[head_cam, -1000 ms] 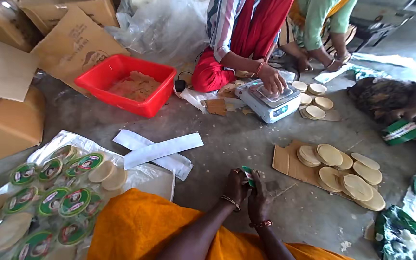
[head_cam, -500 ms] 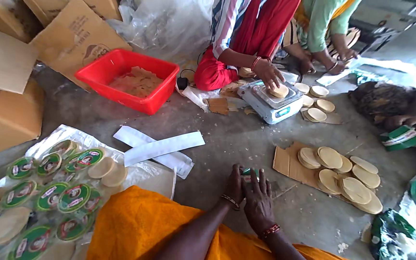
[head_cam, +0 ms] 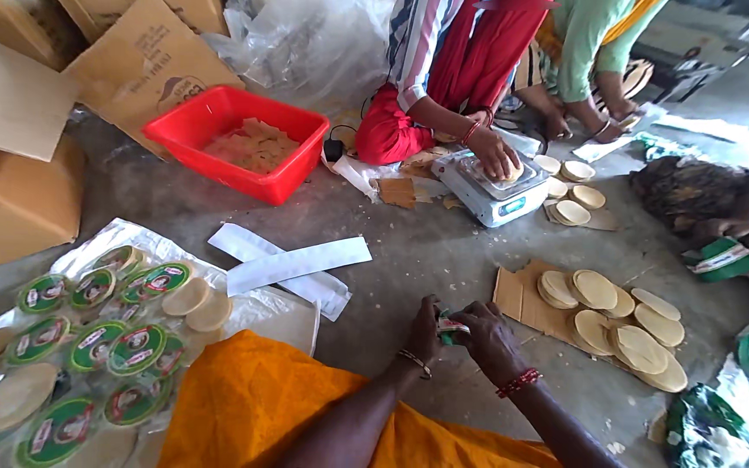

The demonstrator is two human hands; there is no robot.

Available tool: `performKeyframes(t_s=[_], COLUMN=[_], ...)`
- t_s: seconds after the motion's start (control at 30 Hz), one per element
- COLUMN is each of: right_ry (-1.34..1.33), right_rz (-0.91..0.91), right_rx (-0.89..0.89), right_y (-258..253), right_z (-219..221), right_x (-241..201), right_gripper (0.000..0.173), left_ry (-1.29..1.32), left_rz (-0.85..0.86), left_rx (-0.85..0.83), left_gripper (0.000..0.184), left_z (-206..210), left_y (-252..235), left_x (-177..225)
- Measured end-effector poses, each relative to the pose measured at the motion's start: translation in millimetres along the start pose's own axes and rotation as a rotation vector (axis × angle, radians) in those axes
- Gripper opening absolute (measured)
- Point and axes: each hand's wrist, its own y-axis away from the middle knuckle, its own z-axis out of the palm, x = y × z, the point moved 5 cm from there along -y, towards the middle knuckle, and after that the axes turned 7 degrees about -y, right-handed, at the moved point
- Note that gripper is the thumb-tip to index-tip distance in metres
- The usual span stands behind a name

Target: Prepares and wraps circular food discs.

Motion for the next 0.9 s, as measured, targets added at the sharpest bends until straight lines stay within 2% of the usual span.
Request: performKeyframes(t_s=[0.1, 0.17, 0.23, 0.27, 0.33, 0.37, 0.4, 0.47, 0.53, 0.63, 0.77, 0.83, 0.9], right_ry=[0.097, 0.126, 0.119, 0.099, -0.006, -0.083, -0.162, -0.305, -0.422, -0.550, -0.676, -0.809, -0.954], right_rz=[-0.011, -0.035, -0.028, 0.008, 0.096, 0.167, 0.248, 0.402, 0.486, 0.511, 0.501, 0.515, 0.568], right_rx=[-0.078, -0.116, -0.103, -0.081, 0.030, 0.081, 0.115, 0.166, 0.222, 0.271, 0.314, 0.348, 0.338], right_y=[-7.3, -11.3, -13.1, -11.3, -1.9, 3.2, 8.6, 19.6, 26.5, 29.7, 27.8, 27.7, 28.6], right_z=[2.0, 2.5, 2.7, 3.5, 8.0, 11.6, 15.6, 23.4, 28.7, 38.9, 47.5, 49.2, 47.8], right_x=[-3.0, -3.1, 0.4, 3.2, 8.8, 12.3, 15.3, 17.7, 16.6, 24.3, 40.6, 44.2, 42.6], right_gripper=[0.020, 0.021, 0.028, 0.033, 0.040, 0.041, 0.042, 0.042, 0.040, 0.035, 0.034, 0.045, 0.072], left_ry=[-0.062, -0.203, -0.367, -0.409, -0.411, -0.362, -0.286, -0.046, 0.225, 0.523, 0.681, 0.662, 0.653], left_rz=[-0.013, -0.049, -0.037, -0.053, -0.176, -0.268, -0.369, -0.527, -0.546, -0.531, -0.551, -0.542, -0.555], left_rx=[-0.051, -0.148, -0.153, -0.104, 0.103, 0.182, 0.192, 0.080, -0.005, 0.056, 0.096, 0.095, 0.093], left_gripper=[0.093, 0.107, 0.112, 0.109, 0.086, 0.078, 0.070, 0.050, 0.042, 0.037, 0.035, 0.029, 0.025], left_z=[-2.2, -4.5, -8.8, -15.0, -35.8, -47.5, -54.5, -50.9, -34.7, -15.1, -7.2, -7.6, -8.5], left_y=[-0.1, -0.9, 0.6, 4.7, 20.4, 32.8, 45.1, 62.9, 68.9, 60.4, 43.8, 41.1, 40.4], left_x=[5.7, 9.0, 8.3, 11.2, 25.7, 38.8, 47.9, 49.9, 39.4, 24.2, 14.0, 12.3, 13.3])
